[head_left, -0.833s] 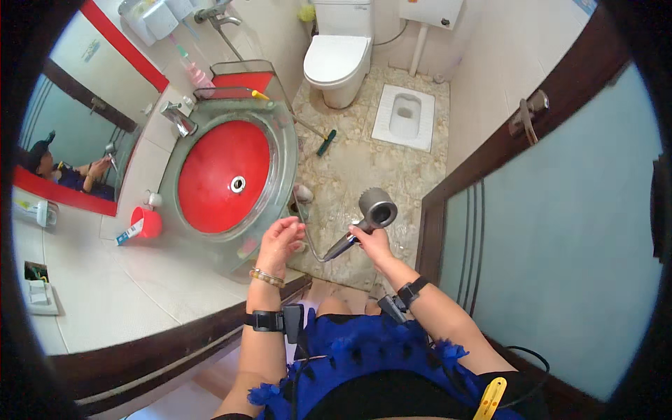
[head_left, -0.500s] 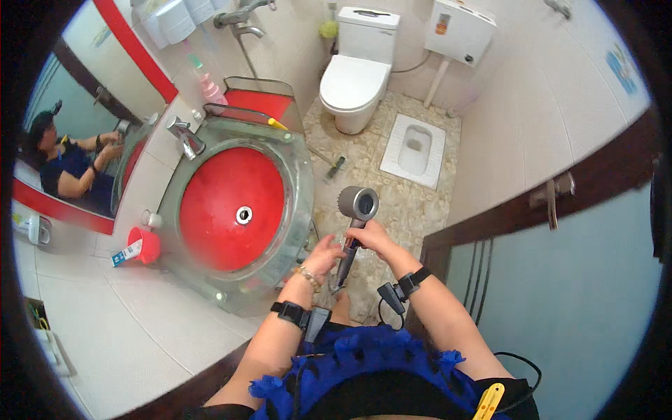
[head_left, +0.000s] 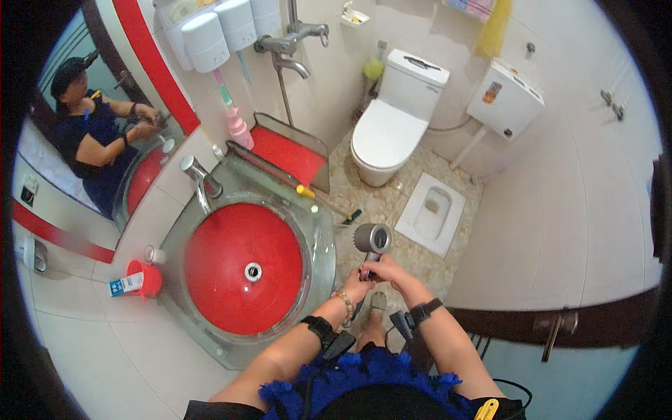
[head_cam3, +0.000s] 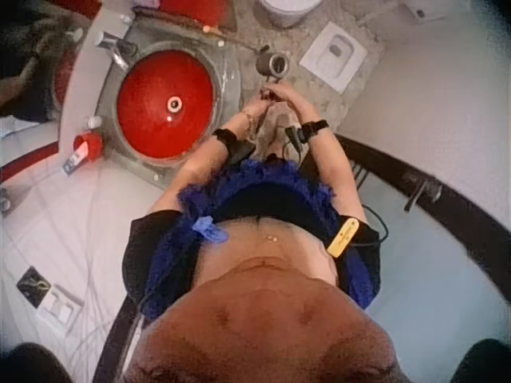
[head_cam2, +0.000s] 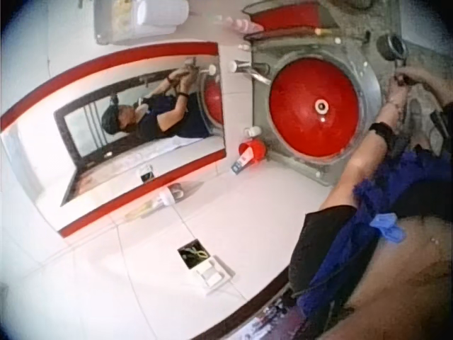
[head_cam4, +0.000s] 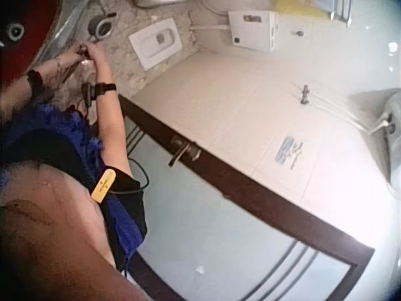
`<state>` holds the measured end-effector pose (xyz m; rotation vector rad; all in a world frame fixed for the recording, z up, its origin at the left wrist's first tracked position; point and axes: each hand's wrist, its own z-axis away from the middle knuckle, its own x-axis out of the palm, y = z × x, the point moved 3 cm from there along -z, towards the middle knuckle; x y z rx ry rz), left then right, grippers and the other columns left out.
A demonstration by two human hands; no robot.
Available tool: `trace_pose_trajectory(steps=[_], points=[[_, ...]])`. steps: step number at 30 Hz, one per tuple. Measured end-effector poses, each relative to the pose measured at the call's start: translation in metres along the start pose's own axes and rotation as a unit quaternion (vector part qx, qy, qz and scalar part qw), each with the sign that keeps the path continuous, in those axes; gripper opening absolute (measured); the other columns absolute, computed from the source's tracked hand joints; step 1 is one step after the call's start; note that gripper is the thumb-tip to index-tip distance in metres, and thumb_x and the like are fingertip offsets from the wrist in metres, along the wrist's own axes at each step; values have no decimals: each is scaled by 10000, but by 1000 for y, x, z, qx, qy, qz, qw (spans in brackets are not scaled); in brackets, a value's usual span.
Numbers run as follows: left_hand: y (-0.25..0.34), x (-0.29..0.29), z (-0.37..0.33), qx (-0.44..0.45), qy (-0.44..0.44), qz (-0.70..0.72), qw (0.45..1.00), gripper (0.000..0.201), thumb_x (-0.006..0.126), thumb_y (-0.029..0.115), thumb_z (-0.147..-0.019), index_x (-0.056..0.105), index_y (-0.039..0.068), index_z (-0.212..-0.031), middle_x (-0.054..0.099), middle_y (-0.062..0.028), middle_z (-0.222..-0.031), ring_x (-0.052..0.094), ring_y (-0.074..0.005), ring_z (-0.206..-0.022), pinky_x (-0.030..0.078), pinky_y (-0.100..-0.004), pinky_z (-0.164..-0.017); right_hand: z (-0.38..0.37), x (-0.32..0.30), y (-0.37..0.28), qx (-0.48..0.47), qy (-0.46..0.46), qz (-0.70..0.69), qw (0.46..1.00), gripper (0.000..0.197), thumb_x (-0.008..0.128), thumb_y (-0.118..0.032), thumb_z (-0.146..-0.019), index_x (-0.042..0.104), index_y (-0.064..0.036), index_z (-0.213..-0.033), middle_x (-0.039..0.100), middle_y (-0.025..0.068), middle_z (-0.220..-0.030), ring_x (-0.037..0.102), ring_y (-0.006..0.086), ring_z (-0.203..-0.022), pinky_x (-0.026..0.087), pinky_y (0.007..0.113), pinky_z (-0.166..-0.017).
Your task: Cleaning a bathroom including scrubbing a squat toilet with a squeegee and rinsing the area with a shower head.
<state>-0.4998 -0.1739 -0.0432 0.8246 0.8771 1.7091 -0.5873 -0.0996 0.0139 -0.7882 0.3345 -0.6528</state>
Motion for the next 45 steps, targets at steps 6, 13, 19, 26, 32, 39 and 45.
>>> trace_pose_trajectory(steps=[6,13,19,26,32,39,45], points=[[71,1,-41,-7,22,53,998,356,600,70,-759,389,24,-1043,496,-20,-900,474,-112,-824,396,-255,-742,-26,-77,-98,-56,-145,232,960,474,637,-373,-721,533,-4,-1000,565,69,-953,538,137,-813,460,269,-651],[141,-5,-57,-127,34,239,962,311,628,57,-738,383,96,-925,439,5,-850,469,-109,-776,408,-275,-654,-140,-158,-305,-360,142,381,840,604,471,-417,-802,366,11,-1214,479,247,-1125,482,360,-1029,384,388,-870],[122,3,-92,-95,6,303,948,482,719,204,-672,377,97,-994,433,-15,-903,455,-130,-812,391,-302,-628,-229,-94,-465,-423,127,303,844,838,449,-487,-793,80,62,-1307,136,263,-1351,158,340,-1266,184,348,-1024],[163,0,-103,-112,-53,231,965,454,696,215,-689,388,119,-1008,472,5,-863,480,-90,-787,369,-277,-600,-298,-71,-505,-451,94,252,851,909,452,-490,-795,-26,109,-1284,7,230,-1381,40,282,-1296,97,326,-1047],[175,-27,-93,-52,-73,318,944,416,611,142,-779,353,96,-1102,478,-33,-980,493,-125,-891,416,-298,-748,-227,-72,-486,-323,-45,248,912,715,449,-442,-826,166,-21,-1329,302,170,-1321,358,252,-1178,224,350,-992],[202,-75,-28,103,-78,418,899,463,560,104,-804,317,97,-1198,493,-82,-1087,474,-225,-1048,369,-391,-899,-258,-123,-279,-47,-122,229,965,217,418,-223,-848,558,-64,-803,569,32,-671,548,140,-556,473,272,-532],[195,-106,34,207,98,470,853,489,586,174,-783,339,105,-1199,524,-93,-1044,492,-271,-1028,375,-428,-899,-231,-29,-118,183,-230,99,951,362,413,-344,-861,463,-42,-1055,613,106,-898,602,191,-813,479,266,-609]])
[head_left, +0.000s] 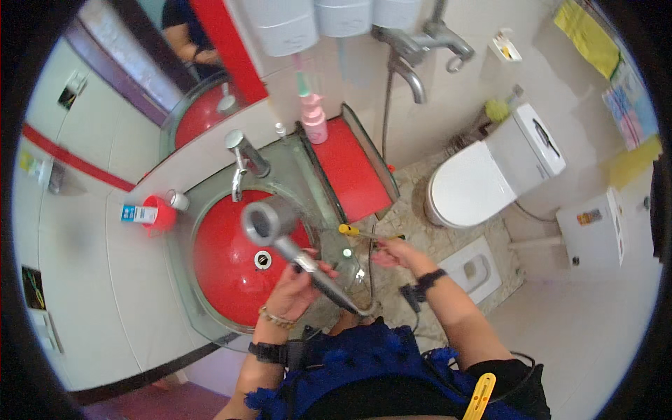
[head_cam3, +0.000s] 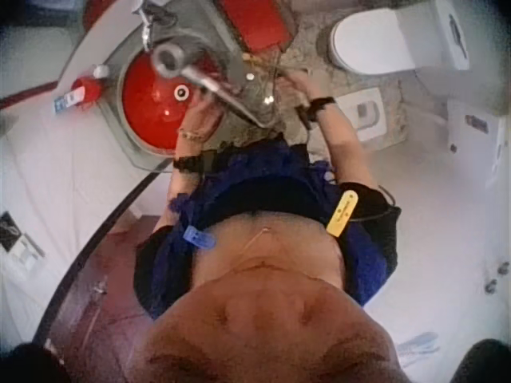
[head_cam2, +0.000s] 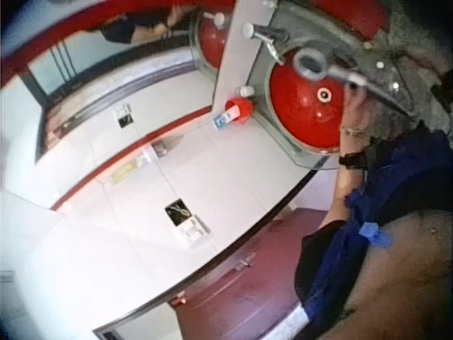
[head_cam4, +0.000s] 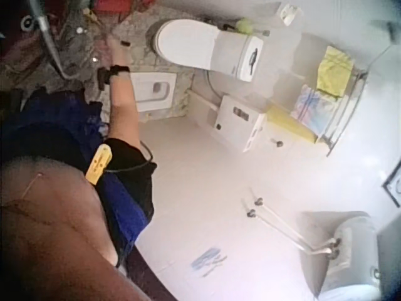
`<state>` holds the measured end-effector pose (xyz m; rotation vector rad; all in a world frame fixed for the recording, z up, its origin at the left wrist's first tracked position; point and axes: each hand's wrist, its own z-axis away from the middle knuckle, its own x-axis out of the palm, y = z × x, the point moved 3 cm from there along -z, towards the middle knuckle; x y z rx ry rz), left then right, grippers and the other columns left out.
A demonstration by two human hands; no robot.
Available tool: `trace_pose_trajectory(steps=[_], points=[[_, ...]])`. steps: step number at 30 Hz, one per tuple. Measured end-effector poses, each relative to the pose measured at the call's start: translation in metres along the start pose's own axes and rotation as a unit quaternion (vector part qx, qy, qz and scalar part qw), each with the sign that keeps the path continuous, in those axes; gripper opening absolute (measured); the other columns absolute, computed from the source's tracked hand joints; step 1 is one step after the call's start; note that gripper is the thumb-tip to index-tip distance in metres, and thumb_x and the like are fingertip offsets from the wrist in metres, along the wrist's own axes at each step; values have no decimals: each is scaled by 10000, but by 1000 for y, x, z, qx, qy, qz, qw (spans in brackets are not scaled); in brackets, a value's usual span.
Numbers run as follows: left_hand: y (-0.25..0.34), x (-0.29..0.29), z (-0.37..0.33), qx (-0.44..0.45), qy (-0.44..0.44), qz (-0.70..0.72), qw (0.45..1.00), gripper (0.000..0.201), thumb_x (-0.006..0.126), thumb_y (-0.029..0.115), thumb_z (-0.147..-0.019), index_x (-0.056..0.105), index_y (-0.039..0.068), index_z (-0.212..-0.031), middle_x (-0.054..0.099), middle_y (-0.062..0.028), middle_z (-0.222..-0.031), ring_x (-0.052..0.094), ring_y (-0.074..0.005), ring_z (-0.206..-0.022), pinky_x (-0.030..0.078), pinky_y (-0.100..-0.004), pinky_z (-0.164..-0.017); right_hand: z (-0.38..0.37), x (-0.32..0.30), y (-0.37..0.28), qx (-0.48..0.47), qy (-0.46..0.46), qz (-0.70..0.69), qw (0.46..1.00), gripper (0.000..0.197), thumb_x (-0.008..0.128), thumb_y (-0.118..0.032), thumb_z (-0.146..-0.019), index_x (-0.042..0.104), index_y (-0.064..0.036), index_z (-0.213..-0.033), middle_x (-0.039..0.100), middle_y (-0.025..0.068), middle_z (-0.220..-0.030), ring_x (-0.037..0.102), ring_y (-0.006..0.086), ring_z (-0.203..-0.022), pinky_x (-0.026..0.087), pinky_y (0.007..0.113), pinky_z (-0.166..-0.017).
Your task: Cleaning a bathroom including scrubbing a squat toilet with a squeegee and rinsing the area with a shower head.
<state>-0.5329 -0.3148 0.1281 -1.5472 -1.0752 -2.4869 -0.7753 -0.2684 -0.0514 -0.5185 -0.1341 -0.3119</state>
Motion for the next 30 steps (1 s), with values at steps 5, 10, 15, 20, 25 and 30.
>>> trace_pose_trajectory(steps=[5,10,15,20,25,30], points=[[8,-54,21,122,172,30,977,293,490,232,-849,453,88,-1102,539,-72,-1016,507,-244,-984,395,-378,-890,-43,66,1,-17,-3,-319,948,376,419,-368,-860,459,-40,-1039,603,77,-895,536,143,-731,436,238,-607],[-3,-98,16,121,206,46,970,257,516,281,-834,502,114,-1028,569,-42,-985,517,-218,-968,418,-365,-820,-73,35,13,-68,-61,-400,912,273,515,-273,-808,476,-39,-942,542,123,-737,509,202,-635,428,288,-546],[-11,-136,8,90,288,70,951,257,552,306,-808,533,97,-956,585,-51,-934,546,-224,-900,446,-364,-779,-25,3,26,24,15,-543,839,221,473,-220,-735,433,-18,-815,490,133,-762,510,246,-632,468,346,-567],[-16,-165,-13,67,359,72,928,261,585,318,-784,544,77,-875,595,-74,-875,565,-207,-803,465,-313,-699,44,-46,90,5,4,-532,847,199,443,-180,-744,422,-1,-828,491,135,-765,525,272,-678,485,366,-579],[-19,-194,-26,-58,416,102,902,322,602,367,-758,545,64,-852,594,-73,-814,558,-184,-679,448,-269,-557,91,-97,178,23,26,-520,853,155,446,-157,-806,433,-2,-800,486,52,-639,491,144,-483,466,264,-457],[-4,-210,-35,5,528,81,846,183,534,278,-802,528,97,-829,577,-107,-839,545,-243,-741,453,-371,-656,119,-86,227,75,-36,-599,797,229,452,-234,-843,428,-17,-770,473,26,-598,440,96,-422,399,218,-373]])
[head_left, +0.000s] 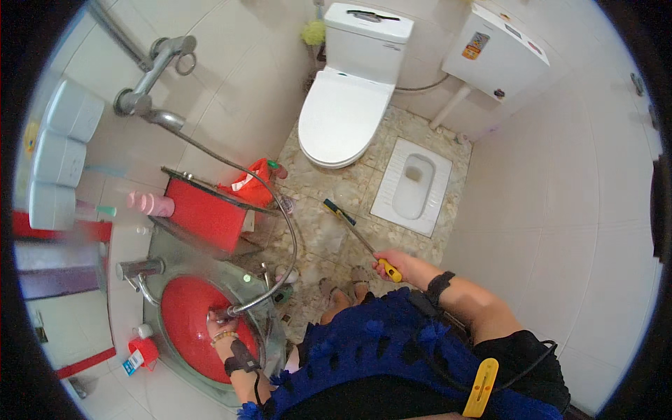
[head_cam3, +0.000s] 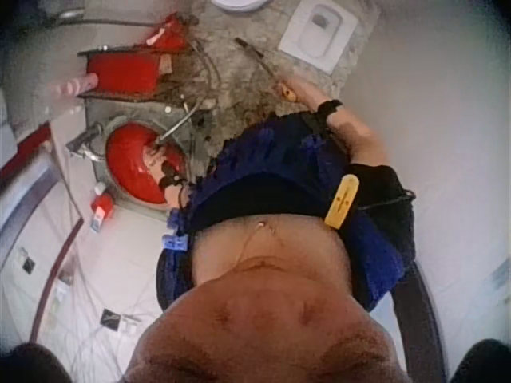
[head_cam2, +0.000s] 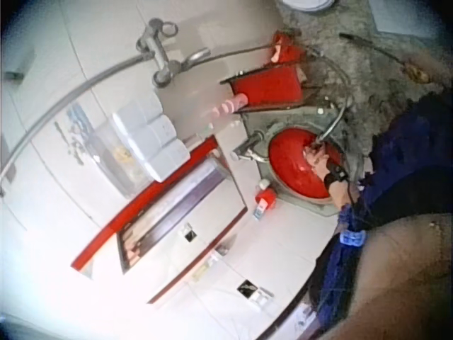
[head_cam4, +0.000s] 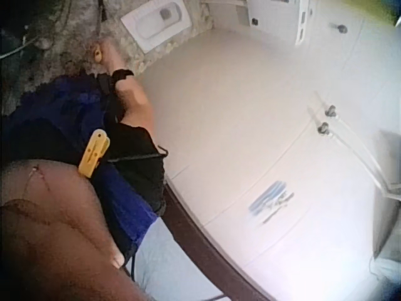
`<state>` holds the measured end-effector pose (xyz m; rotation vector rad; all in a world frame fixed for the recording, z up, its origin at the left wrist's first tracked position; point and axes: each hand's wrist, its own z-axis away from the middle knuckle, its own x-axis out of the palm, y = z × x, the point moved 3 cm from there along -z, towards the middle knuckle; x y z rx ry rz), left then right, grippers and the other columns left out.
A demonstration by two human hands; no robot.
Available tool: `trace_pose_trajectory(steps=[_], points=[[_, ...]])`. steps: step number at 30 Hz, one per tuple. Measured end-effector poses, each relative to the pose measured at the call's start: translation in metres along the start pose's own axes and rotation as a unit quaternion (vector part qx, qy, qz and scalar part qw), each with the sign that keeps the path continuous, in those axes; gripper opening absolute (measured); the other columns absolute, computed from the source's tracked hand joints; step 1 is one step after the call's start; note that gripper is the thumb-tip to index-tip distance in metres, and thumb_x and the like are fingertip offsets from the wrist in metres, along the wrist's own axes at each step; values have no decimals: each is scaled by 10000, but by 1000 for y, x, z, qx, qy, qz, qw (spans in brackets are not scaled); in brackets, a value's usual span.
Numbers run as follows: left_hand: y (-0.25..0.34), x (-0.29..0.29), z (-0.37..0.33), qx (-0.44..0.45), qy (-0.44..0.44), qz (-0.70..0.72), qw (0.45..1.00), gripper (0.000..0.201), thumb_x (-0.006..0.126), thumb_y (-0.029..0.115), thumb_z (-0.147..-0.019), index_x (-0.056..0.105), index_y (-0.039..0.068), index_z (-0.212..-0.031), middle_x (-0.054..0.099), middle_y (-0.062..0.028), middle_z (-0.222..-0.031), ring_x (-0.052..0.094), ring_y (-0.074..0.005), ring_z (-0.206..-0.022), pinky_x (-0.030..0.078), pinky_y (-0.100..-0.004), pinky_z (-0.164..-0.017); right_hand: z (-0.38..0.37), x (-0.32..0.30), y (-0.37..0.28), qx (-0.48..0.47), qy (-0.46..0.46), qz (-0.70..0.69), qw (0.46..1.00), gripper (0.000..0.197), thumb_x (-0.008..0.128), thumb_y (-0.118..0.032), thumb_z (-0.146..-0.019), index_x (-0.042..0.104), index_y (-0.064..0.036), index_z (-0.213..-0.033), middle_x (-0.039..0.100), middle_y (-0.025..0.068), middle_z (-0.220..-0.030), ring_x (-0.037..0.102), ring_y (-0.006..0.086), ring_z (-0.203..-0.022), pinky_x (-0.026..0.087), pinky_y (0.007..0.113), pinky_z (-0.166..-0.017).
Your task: Cleaning a bathroom including scrubbing a squat toilet with a squeegee and rinsing the area with a shower head.
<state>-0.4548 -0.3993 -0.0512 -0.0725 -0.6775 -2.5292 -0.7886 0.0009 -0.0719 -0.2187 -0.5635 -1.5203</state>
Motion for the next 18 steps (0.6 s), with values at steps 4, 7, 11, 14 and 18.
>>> trace_pose_trajectory(steps=[4,7,11,14,18], points=[[21,48,70,214,124,-246,937,214,476,226,-817,535,67,-946,569,-93,-840,534,-238,-827,447,-363,-720,3,-34,16,-113,29,19,993,191,464,-242,-841,418,-64,-790,469,23,-604,422,100,-406,383,217,-357],[28,83,102,576,-76,-251,774,237,484,213,-820,530,49,-985,568,-59,-820,546,-189,-717,451,-302,-586,30,-41,31,-168,106,90,976,168,460,-223,-848,416,-101,-955,470,37,-643,430,117,-431,393,242,-366],[-64,160,181,386,-285,-386,788,201,496,259,-831,538,93,-937,524,16,-699,489,-79,-579,335,-187,-440,36,-68,58,-169,162,75,969,366,448,-211,-854,319,-190,-1196,472,52,-677,436,132,-455,406,268,-382],[-168,185,212,72,-456,-527,714,262,524,275,-822,511,94,-1012,548,2,-740,517,-94,-600,372,-192,-456,43,-84,87,-159,148,61,974,522,429,-212,-863,172,-242,-1316,467,57,-666,448,139,-481,405,273,-393],[-321,131,149,-194,-474,-618,596,361,553,275,-798,462,90,-1096,558,-55,-930,526,-164,-842,430,-308,-659,43,-89,115,-209,108,83,968,503,401,-235,-885,165,-206,-1328,467,47,-667,435,124,-494,393,253,-409]])
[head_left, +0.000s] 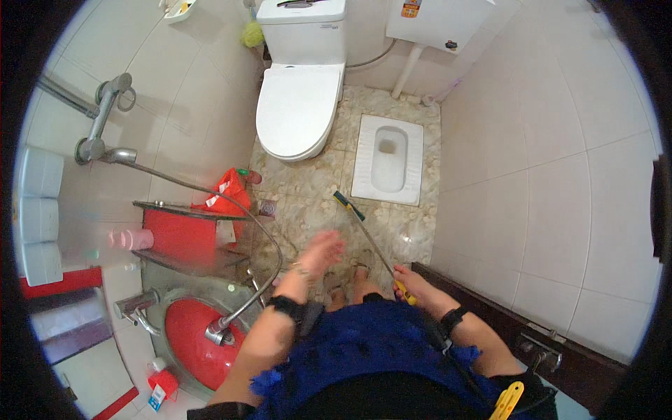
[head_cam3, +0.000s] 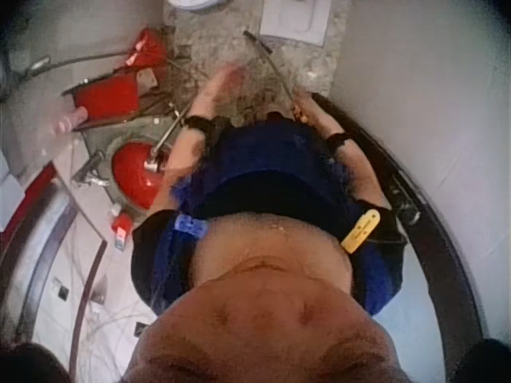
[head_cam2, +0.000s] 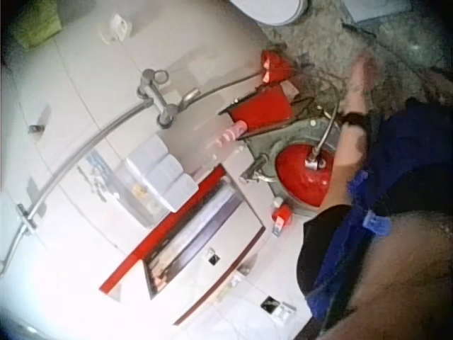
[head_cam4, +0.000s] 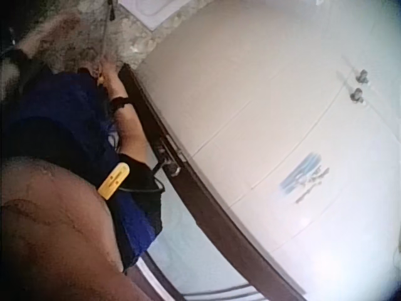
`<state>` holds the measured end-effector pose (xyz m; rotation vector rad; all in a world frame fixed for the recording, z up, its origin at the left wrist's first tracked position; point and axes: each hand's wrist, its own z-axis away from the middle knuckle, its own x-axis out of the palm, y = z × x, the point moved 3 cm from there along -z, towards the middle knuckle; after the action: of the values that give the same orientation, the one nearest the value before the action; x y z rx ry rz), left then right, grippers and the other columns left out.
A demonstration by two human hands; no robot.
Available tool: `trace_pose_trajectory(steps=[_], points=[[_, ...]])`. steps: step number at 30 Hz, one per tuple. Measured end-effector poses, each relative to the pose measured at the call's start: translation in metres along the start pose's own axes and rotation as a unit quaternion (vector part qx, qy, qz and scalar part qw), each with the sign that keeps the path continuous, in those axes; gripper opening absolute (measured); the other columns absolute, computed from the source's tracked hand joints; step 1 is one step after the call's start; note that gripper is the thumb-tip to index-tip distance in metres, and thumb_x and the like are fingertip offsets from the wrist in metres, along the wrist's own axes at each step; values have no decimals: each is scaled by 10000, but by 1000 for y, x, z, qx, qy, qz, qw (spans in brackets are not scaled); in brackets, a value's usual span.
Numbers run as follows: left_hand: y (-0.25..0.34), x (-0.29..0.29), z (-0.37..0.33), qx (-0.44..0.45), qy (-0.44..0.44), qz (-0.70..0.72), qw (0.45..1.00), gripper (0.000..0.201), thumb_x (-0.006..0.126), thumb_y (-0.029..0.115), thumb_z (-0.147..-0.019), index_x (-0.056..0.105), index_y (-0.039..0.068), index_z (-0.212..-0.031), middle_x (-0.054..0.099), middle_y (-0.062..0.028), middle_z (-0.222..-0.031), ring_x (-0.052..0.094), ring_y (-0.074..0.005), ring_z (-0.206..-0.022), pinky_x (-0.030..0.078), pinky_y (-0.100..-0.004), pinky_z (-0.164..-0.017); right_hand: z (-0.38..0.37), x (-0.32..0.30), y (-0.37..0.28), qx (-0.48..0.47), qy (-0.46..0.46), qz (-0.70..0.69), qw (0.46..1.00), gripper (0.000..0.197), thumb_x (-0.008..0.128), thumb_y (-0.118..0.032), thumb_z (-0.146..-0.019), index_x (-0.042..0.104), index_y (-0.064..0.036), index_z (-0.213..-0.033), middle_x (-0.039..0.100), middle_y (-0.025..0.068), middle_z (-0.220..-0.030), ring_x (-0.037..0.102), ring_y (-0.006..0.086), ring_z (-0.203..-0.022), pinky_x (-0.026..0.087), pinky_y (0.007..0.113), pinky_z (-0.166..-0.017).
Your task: Cleaning a bathroom including scrubbing a squat toilet with a squeegee and rinsing the area with a shower head.
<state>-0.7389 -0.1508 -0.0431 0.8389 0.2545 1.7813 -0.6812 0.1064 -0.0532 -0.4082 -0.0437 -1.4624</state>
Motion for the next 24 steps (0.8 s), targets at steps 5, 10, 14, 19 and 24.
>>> trace_pose_trajectory(steps=[5,10,14,19,24], points=[[-137,71,-104,-270,25,-132,953,459,525,371,-807,414,55,-1121,550,-125,-929,539,-243,-821,453,-386,-631,-17,-14,-7,-43,17,-87,995,444,399,-266,-893,240,-186,-1300,512,39,-740,437,105,-489,383,226,-410],[-214,91,-155,-360,98,72,925,478,456,492,-810,468,25,-911,532,-123,-772,524,-261,-638,451,-415,-563,-10,-31,23,-84,48,11,995,437,361,-296,-904,256,-207,-1319,481,22,-700,433,100,-513,366,218,-421],[-215,119,-153,-399,125,65,906,566,294,532,-847,502,16,-744,520,-121,-607,501,-267,-499,452,-425,-558,18,-48,34,-32,51,-74,995,408,328,-287,-914,274,-233,-1315,446,10,-638,404,92,-487,343,224,-407],[-184,102,-209,-232,121,-278,924,672,195,562,-847,492,41,-544,494,-102,-509,487,-258,-448,424,-382,-496,-47,-54,21,-49,64,-113,990,427,336,-308,-911,257,-221,-1322,431,4,-625,379,89,-452,313,210,-380],[-129,95,-268,-228,137,-198,943,527,316,464,-861,517,31,-635,510,-87,-513,494,-202,-444,393,-328,-434,-102,-57,-26,-95,60,-174,978,450,361,-326,-903,253,-204,-1322,431,-6,-627,385,82,-449,282,203,-349]])
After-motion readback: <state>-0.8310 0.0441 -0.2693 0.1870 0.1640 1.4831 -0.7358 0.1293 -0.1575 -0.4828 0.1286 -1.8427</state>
